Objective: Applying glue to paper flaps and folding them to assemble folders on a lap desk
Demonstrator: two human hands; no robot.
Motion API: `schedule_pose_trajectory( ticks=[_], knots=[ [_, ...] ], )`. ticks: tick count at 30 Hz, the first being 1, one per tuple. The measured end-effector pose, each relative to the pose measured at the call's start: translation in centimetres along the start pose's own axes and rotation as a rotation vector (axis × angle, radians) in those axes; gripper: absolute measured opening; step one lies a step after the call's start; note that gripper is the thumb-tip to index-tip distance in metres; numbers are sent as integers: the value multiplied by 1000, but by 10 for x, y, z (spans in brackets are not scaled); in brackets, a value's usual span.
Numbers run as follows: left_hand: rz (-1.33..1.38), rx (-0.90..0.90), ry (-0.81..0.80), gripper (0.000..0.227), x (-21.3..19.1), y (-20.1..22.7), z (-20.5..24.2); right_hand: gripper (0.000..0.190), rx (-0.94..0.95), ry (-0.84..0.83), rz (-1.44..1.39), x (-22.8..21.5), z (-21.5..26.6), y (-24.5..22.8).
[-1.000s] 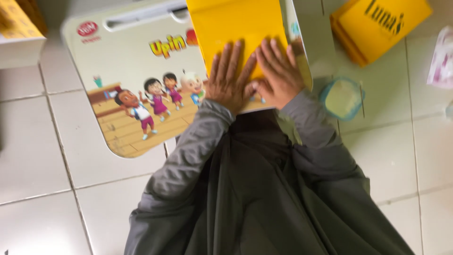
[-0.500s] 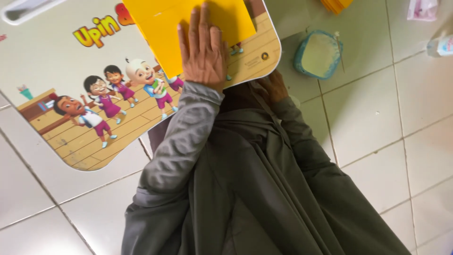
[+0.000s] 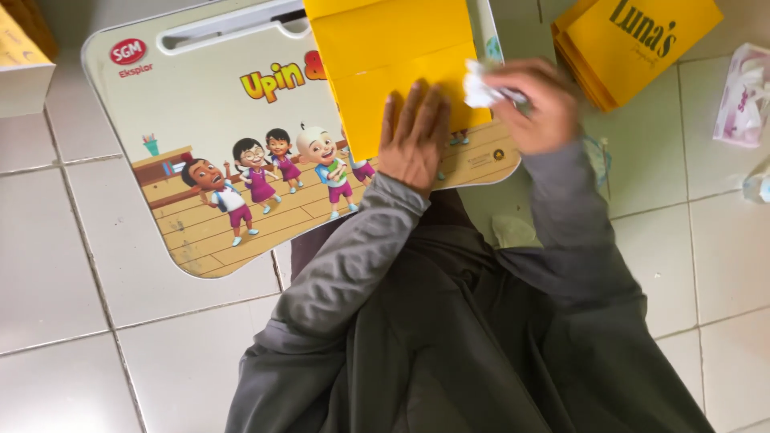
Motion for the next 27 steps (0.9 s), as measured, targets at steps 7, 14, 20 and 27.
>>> schedule_pose_trajectory(
  ticks=[7, 14, 20, 27],
  knots=[
    [55, 18, -48, 34, -2, -1, 7, 8, -297, -151, 104, 123, -76, 40],
    [113, -18, -28, 25, 4, 0, 11, 12, -434, -298, 38, 180, -103, 14],
    [125, 23, 53, 40, 22, -4, 23, 13, -470, -315, -49, 224, -126, -4],
    [25, 46, -41, 40, 7, 1, 18, 26, -110, 32, -517, 91, -129, 18]
  ],
)
Point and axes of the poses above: each hand's wrist, its own z-axis away from the middle knuckle, its own x-axis out of the palm, y = z × x, the point moved 9 cm from there along -z, towards the middle knuckle, and after that the axes turned 7 degrees about -x, right-handed, at the moved point
